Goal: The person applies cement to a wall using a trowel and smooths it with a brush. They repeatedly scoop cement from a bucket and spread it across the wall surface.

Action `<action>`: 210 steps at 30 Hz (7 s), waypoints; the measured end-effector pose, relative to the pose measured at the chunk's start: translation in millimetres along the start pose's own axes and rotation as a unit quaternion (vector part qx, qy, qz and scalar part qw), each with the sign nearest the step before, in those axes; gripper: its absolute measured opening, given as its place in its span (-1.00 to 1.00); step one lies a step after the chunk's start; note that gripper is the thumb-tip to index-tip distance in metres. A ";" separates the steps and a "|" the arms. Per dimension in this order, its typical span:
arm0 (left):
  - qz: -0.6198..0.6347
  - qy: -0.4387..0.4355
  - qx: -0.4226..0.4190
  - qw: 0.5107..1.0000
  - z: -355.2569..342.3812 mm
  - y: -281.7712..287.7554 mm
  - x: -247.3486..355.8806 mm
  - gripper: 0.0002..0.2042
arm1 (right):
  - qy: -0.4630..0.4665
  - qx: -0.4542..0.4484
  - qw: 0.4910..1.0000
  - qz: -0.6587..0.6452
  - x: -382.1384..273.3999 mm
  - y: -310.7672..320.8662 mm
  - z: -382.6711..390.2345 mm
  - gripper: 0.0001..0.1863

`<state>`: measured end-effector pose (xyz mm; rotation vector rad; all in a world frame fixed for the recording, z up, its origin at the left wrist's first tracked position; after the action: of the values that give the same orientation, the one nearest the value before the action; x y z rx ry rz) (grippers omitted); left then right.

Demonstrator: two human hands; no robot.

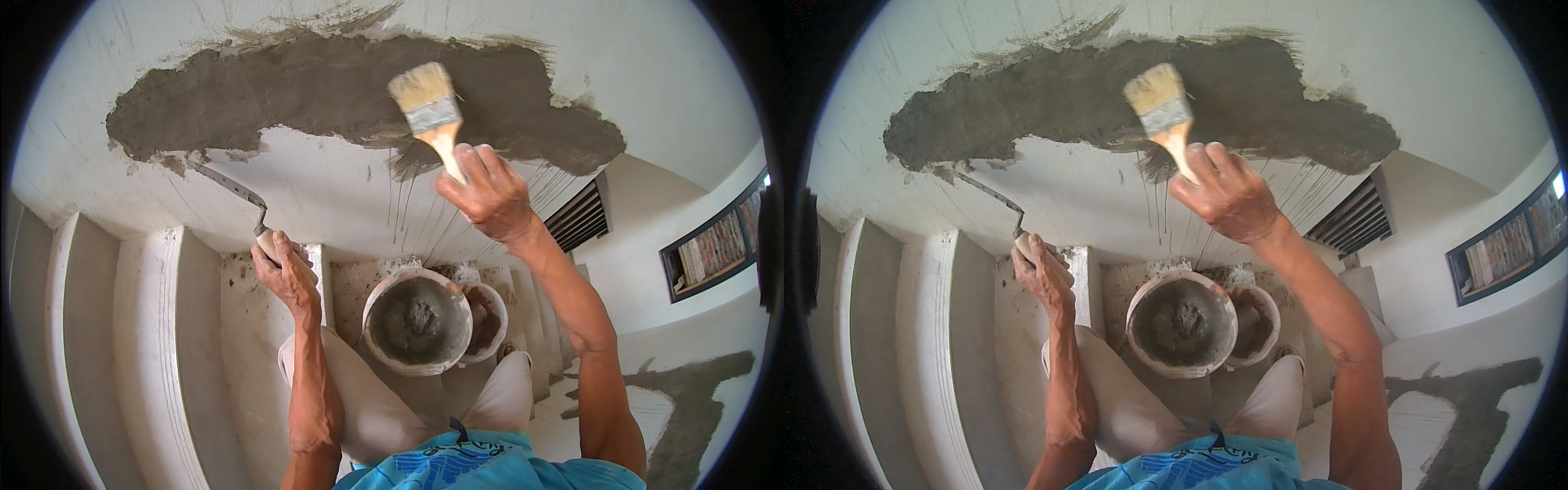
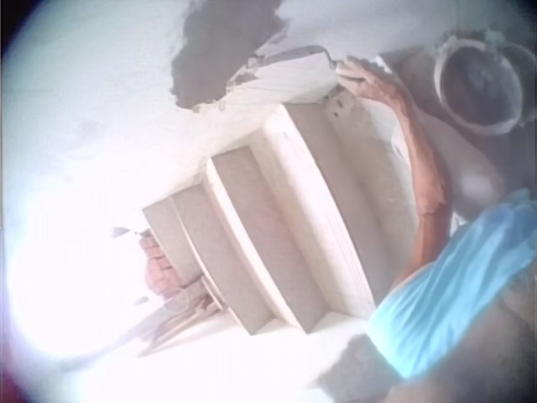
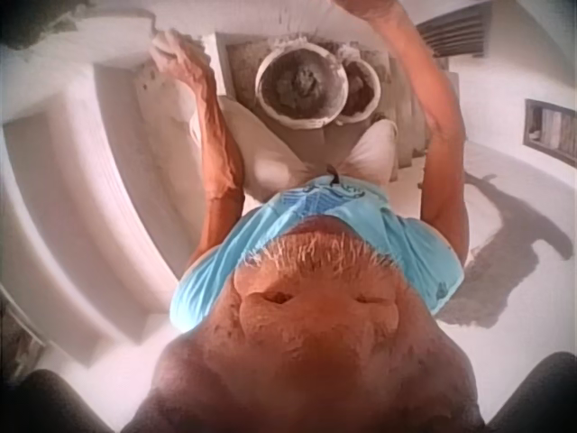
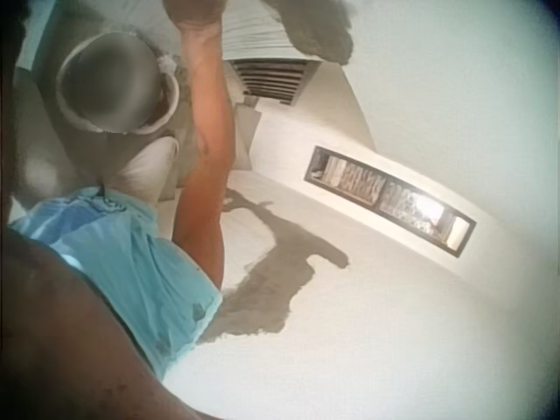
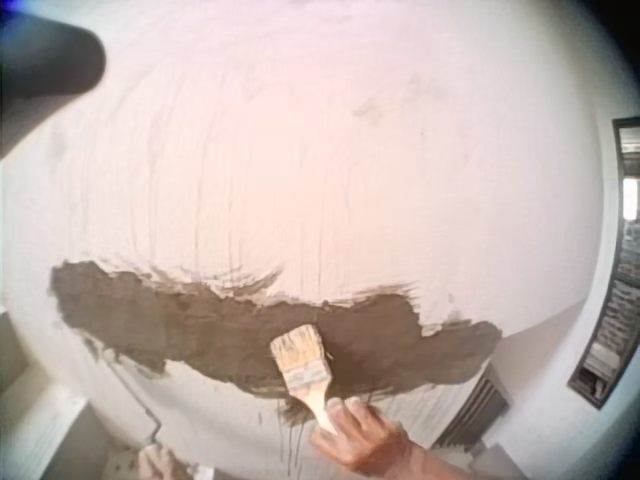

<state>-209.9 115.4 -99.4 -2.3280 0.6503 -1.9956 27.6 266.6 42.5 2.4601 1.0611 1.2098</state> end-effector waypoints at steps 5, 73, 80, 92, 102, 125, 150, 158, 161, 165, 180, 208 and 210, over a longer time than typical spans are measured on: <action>-0.009 -0.005 -0.005 1.000 -0.6 2.1 0.9 -0.69 | -0.037 -0.064 0.997 0.005 3.1 19.1 44.9 -0.92; -0.017 -0.002 -0.020 1.000 0.9 1.2 2.6 -0.65 | -0.119 -0.009 0.986 -0.120 -44.8 -5.2 28.4 -0.91; -0.007 0.000 -0.018 1.000 2.7 -1.0 2.2 -0.66 | -0.179 -0.032 0.971 -0.155 -47.8 3.9 63.4 -0.85; -0.018 -0.007 -0.027 0.999 1.6 -1.8 2.0 -0.67 | -0.490 0.176 0.637 -0.568 -47.8 -1.8 16.6 -0.85; -0.029 -0.010 -0.021 0.999 1.0 0.8 0.8 -0.66 | -0.517 0.281 0.763 -0.268 -23.0 15.7 65.1 -0.83; -0.024 -0.001 -0.022 0.999 0.7 3.1 -1.3 -0.64 | -0.497 0.274 0.791 -0.231 -10.0 23.0 29.6 -0.92; -0.058 -0.025 -0.070 0.996 0.7 5.8 -1.9 -0.59 | -0.526 0.039 0.805 -0.271 -48.2 53.7 165.4 -0.82; -0.073 -0.034 -0.053 0.995 2.9 5.6 1.4 -0.61 | -0.741 -0.219 0.574 -0.272 -112.8 36.3 313.2 -0.80; -0.072 -0.032 -0.050 0.996 2.7 7.1 0.7 -0.64 | -0.719 -0.267 0.589 -0.256 -158.1 -8.3 373.6 -0.81; -0.077 -0.037 -0.057 0.995 6.6 -5.3 -0.8 -0.65 | -0.792 -0.394 0.438 -0.163 -206.7 -46.8 452.2 -0.71; -0.087 -0.017 -0.033 0.996 3.8 -2.5 5.6 -0.61 | -0.919 -0.206 0.289 -0.171 -280.2 -47.3 478.2 -0.80; -0.018 0.007 -0.007 1.000 -1.8 5.3 5.1 -0.66 | -0.347 0.232 0.832 -0.367 -38.7 39.8 56.0 -0.79; -0.018 0.004 -0.013 1.000 -2.8 6.7 2.5 -0.65 | -0.306 0.205 0.863 -0.346 -28.6 34.2 30.2 -0.80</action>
<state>-214.3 109.3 -98.3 -2.3653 0.6431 -2.0246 56.4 226.4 21.4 2.1048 1.8530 -0.0297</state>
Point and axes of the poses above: each hand's wrist, its own z-axis away from the middle knuckle, its own y-axis out of the back of the hand, x = y × z, the point moved 1 cm from there along -z, towards the middle knuckle, and after that the axes turned 3 degrees about x, right-handed, at the moved point
